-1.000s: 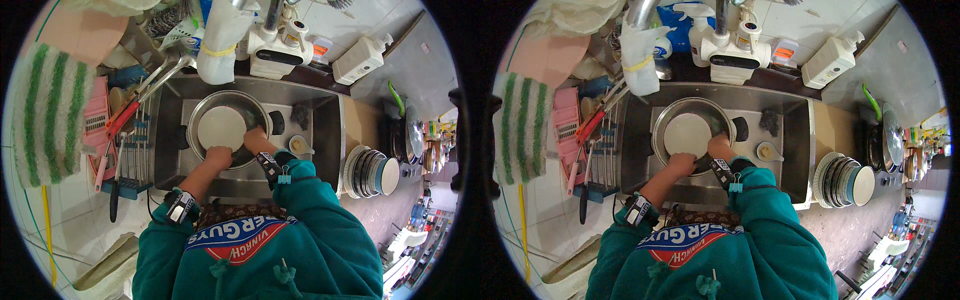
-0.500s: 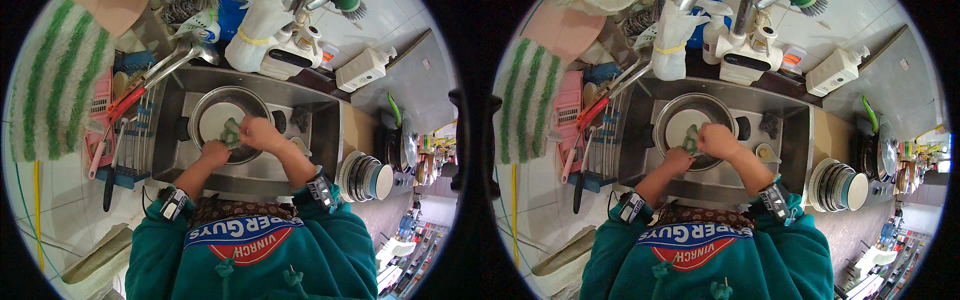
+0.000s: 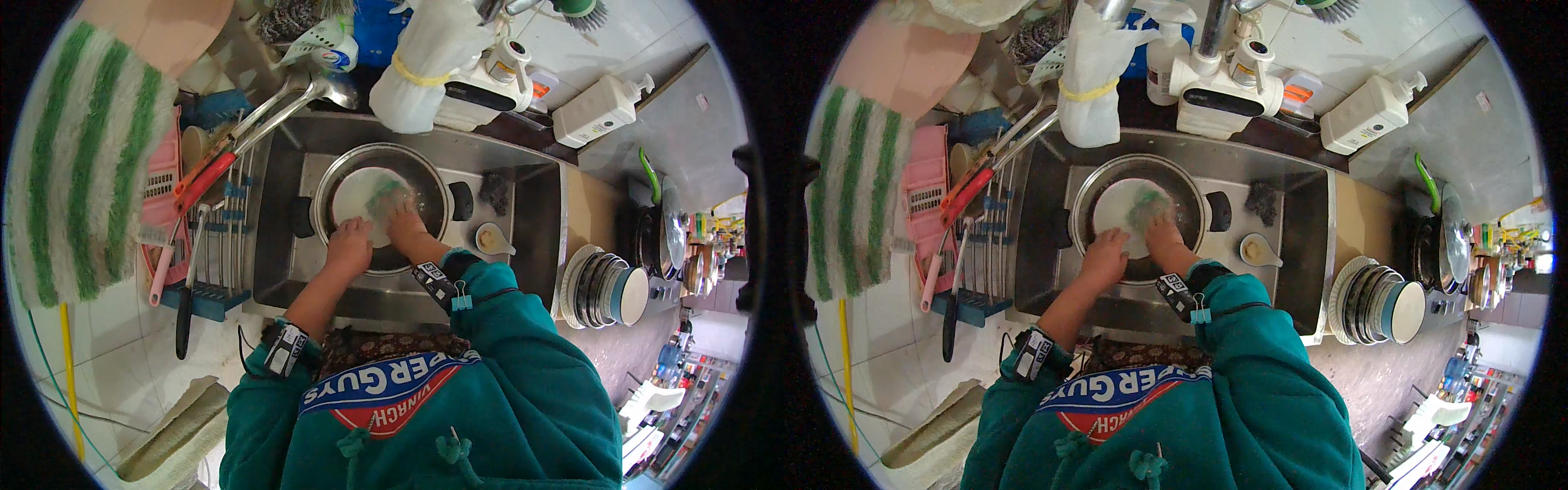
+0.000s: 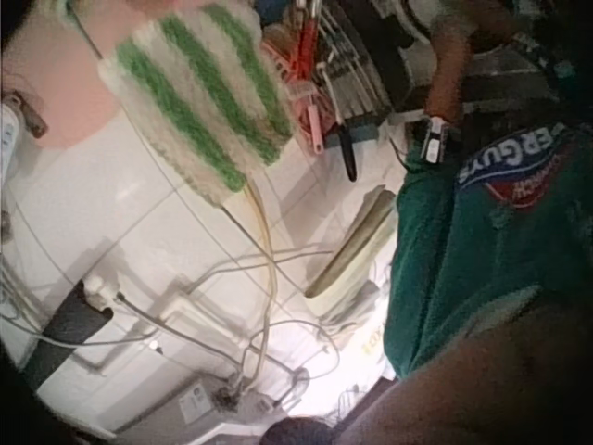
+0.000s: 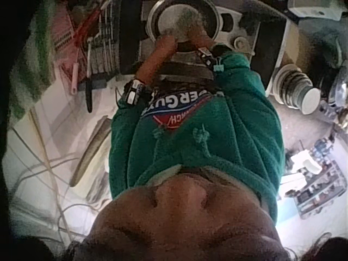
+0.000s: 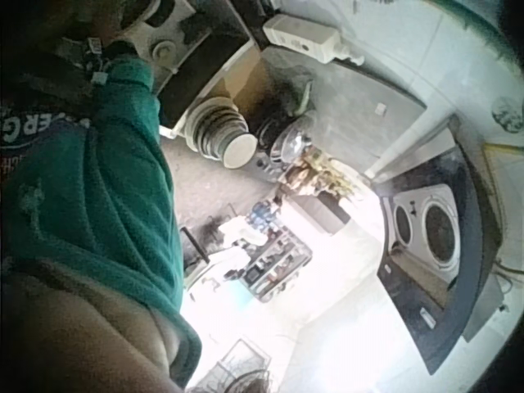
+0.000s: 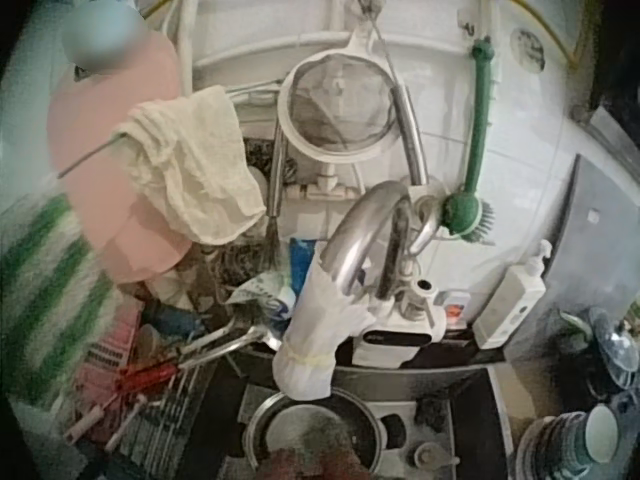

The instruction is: The person washes a bowl, chopsticks, and a plate in the sink using a sponge, then rinses them under running water. They place the cleaned items into a cabinet and return to the sink to continue washing additional dishes.

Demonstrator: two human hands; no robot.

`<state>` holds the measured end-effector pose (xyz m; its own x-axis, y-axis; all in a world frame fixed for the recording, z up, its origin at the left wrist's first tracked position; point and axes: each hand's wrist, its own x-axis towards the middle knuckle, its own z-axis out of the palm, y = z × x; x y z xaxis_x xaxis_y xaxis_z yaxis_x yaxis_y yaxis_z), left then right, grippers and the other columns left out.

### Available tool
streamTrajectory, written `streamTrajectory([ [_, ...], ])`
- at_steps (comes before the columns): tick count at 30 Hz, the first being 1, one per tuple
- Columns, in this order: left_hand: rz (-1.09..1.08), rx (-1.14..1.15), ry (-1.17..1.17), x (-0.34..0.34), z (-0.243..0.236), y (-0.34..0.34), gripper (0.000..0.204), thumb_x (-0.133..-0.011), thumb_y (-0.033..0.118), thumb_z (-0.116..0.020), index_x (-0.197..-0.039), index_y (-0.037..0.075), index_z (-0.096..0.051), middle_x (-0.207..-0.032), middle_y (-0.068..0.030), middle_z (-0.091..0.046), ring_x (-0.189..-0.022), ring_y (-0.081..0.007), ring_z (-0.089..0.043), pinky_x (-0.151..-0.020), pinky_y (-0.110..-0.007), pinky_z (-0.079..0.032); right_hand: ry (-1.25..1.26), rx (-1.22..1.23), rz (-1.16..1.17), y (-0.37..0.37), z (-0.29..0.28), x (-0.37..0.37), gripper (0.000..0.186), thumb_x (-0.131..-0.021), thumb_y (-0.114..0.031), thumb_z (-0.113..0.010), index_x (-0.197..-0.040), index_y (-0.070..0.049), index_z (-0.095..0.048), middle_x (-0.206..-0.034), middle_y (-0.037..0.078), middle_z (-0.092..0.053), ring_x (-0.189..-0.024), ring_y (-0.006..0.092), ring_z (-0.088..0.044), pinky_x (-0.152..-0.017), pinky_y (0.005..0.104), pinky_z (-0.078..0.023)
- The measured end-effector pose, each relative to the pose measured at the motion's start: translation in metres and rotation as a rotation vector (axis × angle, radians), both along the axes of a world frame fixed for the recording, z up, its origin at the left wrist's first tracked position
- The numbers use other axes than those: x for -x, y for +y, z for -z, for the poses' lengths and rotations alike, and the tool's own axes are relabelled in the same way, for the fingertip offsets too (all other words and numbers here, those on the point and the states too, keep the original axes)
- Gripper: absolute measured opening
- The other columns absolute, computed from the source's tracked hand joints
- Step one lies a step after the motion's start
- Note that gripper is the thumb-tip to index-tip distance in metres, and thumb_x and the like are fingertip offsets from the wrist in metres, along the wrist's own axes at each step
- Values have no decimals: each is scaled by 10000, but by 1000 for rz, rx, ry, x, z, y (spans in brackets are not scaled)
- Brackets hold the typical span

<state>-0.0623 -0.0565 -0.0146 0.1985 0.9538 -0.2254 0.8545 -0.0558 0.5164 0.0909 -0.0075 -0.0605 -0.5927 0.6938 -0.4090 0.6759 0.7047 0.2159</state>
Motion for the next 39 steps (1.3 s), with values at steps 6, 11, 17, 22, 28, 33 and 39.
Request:
streamTrajectory([
  [6,-567,-192,-602,-1,3,15,619,-796,192,-603,-1323,48,-313,-1272,-160,-417,-1160,-291,-432,-958,-387,-357,186,204,65,-1,-28,3,279,-818,-229,-495,-1034,-79,-589,-936,136,-621,-956,337,-562,-803,455,-435],
  [11,-998,459,-1255,-16,5,19,696,-822,376,-599,-1335,78,-235,-1225,-112,-434,-1089,-255,-469,-884,-399,-411,705,480,489,-4,-65,23,259,-756,-127,-533,-1010,-93,-574,-925,155,-631,-860,349,-594,-741,441,-457],
  [17,-947,331,-1560,-14,29,24,497,-878,311,-526,-1259,79,-307,-1176,-132,-472,-1024,-268,-526,-809,-379,-471,999,448,400,-27,-60,23,344,-740,-91,-549,-1083,-84,-526,-1043,161,-582,-967,347,-546,-795,444,-435],
  [22,-961,617,-1324,0,21,31,475,-880,412,-494,-1226,103,-393,-1146,-127,-528,-1005,-305,-558,-750,-492,-503,399,7,3,-11,-39,-30,394,-752,-155,-558,-1144,-123,-538,-1067,135,-567,-1043,296,-514,-879,427,-392],
  [28,-909,334,-1208,-19,20,23,519,-884,383,-507,-1266,90,-314,-1168,-134,-483,-960,-270,-555,-715,-425,-503,586,492,308,-8,-30,18,398,-754,-164,-553,-1142,-77,-538,-1087,193,-538,-996,325,-535,-835,416,-425],
  [33,-852,375,-1352,-13,34,25,573,-920,411,-427,-1361,127,-196,-1243,-127,-424,-1056,-273,-501,-817,-408,-453,1138,519,511,-40,-46,17,333,-751,-125,-521,-1076,-105,-592,-926,178,-595,-912,337,-573,-788,437,-437],
  [39,-933,530,-1180,-14,26,27,582,-893,508,-416,-1320,151,-247,-1203,-119,-483,-998,-303,-563,-682,-457,-532,195,192,50,3,-48,-47,302,-765,-168,-529,-1052,-137,-619,-1042,122,-585,-1024,285,-531,-842,423,-399],
])
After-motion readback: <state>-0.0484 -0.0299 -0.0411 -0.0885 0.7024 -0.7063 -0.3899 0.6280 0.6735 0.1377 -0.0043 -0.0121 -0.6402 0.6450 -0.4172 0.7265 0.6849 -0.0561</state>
